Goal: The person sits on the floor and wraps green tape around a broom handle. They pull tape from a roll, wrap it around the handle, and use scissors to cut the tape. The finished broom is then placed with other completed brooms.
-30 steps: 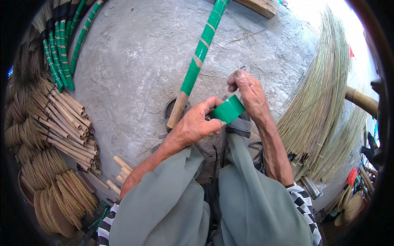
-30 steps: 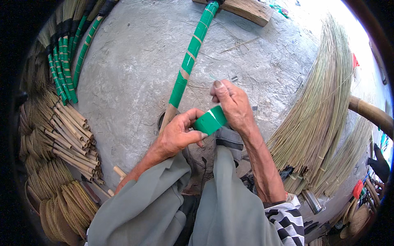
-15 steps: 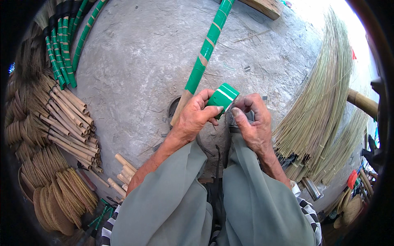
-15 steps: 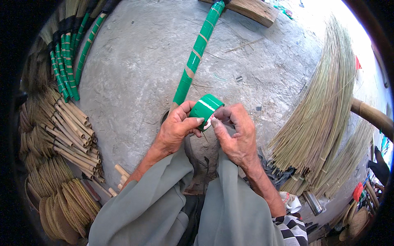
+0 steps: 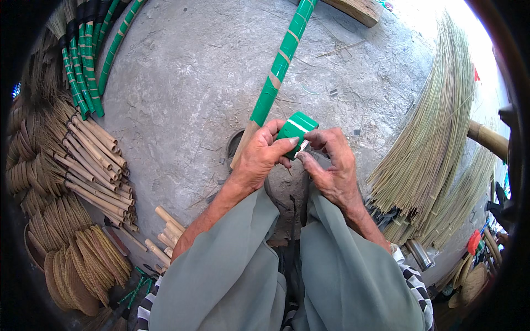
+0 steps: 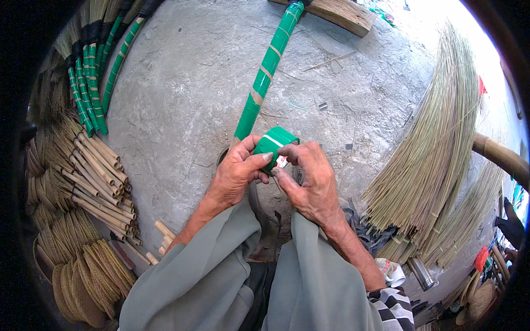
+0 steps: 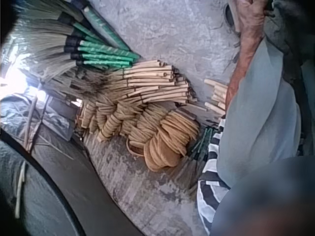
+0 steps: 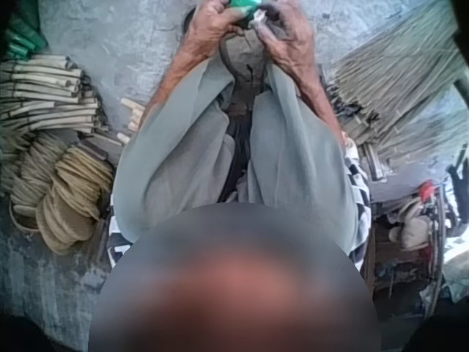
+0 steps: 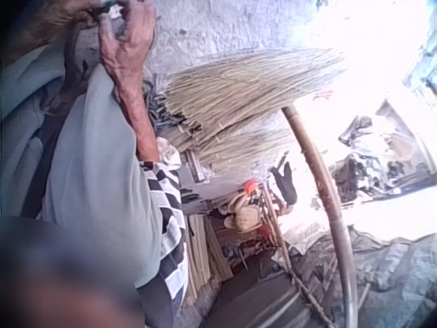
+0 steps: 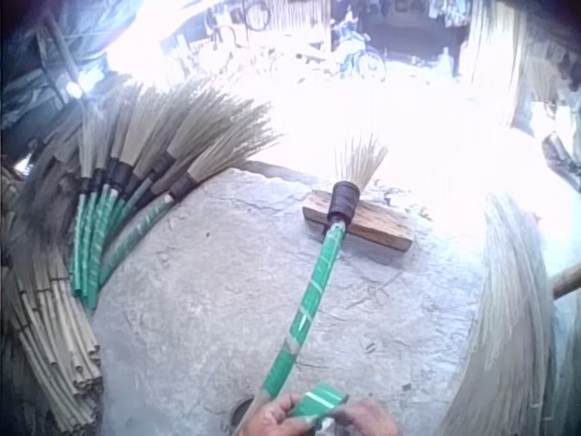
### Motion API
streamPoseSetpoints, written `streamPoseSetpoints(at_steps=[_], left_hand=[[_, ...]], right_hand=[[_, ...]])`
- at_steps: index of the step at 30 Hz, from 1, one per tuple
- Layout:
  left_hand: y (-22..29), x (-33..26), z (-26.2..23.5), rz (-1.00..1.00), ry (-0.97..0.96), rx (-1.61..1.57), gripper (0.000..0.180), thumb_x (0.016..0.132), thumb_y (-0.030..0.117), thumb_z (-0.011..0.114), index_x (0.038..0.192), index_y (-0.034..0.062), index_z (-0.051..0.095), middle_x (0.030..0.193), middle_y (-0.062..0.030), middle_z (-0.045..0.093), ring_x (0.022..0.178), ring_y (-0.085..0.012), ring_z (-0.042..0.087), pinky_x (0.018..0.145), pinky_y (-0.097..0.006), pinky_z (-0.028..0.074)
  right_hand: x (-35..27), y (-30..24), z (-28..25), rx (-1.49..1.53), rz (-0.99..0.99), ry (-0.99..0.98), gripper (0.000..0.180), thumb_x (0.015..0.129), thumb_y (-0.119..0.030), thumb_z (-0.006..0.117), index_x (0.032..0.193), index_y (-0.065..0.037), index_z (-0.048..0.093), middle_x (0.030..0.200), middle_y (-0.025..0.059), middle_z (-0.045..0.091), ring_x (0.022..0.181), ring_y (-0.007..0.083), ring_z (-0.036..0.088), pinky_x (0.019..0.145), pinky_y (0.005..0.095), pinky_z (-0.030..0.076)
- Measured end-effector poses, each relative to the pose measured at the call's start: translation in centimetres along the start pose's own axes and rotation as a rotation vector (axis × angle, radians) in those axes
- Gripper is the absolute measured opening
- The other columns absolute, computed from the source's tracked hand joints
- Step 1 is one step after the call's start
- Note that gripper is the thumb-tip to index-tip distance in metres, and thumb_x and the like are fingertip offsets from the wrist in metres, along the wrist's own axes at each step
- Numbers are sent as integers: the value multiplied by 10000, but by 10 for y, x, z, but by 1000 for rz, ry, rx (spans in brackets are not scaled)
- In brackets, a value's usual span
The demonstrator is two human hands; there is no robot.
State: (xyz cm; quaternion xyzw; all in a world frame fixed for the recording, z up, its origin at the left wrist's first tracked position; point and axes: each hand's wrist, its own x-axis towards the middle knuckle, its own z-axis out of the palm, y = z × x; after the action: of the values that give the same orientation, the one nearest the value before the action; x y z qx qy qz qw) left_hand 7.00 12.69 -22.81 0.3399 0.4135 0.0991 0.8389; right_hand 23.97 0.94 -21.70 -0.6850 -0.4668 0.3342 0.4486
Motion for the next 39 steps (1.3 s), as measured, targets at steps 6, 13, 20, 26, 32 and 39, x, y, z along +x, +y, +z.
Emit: streamPoseSetpoints(at_steps=[6, 13, 20, 26, 32, 39], left_hand=[[4, -1, 1, 18, -6, -21, 430, 958, 149, 721, 1354, 52, 583, 1161, -53, 712, 1004, -108, 680, 795, -279, 570], [1, 2, -2, 9, 0, -24, 395, 944, 114, 710, 1322, 59, 609, 1089, -24, 717, 912, -79, 662, 721, -247, 534], [-1, 0, -2, 56, 7, -44, 361, 916, 102, 706, 1265, 66, 624, 1012, 10, 701, 815, -43, 607, 660, -217, 471], [7, -9, 0, 91, 27, 1, 356, 886, 92, 709, 1230, 89, 618, 998, 34, 679, 776, -19, 551, 639, -200, 423], [10, -13, 1, 108, 29, -8, 346, 906, 113, 722, 1233, 94, 611, 1006, 37, 678, 771, -7, 550, 635, -189, 420], [9, -11, 3, 110, 80, 6, 297, 1008, 202, 710, 1263, 93, 606, 1025, 41, 684, 822, -16, 588, 661, -206, 471]], right_hand=[[-3, 1, 3, 68, 102, 21, 389, 882, -16, 808, 1242, -35, 661, 1015, 84, 626, 909, 187, 640, 832, 352, 546], [-5, 0, 4, 116, 157, 22, 353, 912, -49, 774, 1247, -46, 664, 966, 24, 592, 888, 128, 578, 838, 314, 510], [-9, -6, 6, 148, 160, 26, 367, 914, -50, 770, 1263, -54, 653, 940, 13, 609, 872, 125, 580, 830, 315, 509], [-11, -10, 7, 104, 68, 27, 391, 904, 3, 783, 1269, -19, 643, 966, 75, 624, 850, 160, 652, 793, 338, 552], [-13, -13, 7, 114, 105, 33, 355, 934, -36, 764, 1265, -47, 636, 962, 22, 645, 877, 121, 598, 845, 314, 525], [-14, -14, 8, 121, 76, 62, 362, 925, 4, 772, 1262, -3, 640, 979, 87, 648, 855, 159, 679, 791, 340, 566]])
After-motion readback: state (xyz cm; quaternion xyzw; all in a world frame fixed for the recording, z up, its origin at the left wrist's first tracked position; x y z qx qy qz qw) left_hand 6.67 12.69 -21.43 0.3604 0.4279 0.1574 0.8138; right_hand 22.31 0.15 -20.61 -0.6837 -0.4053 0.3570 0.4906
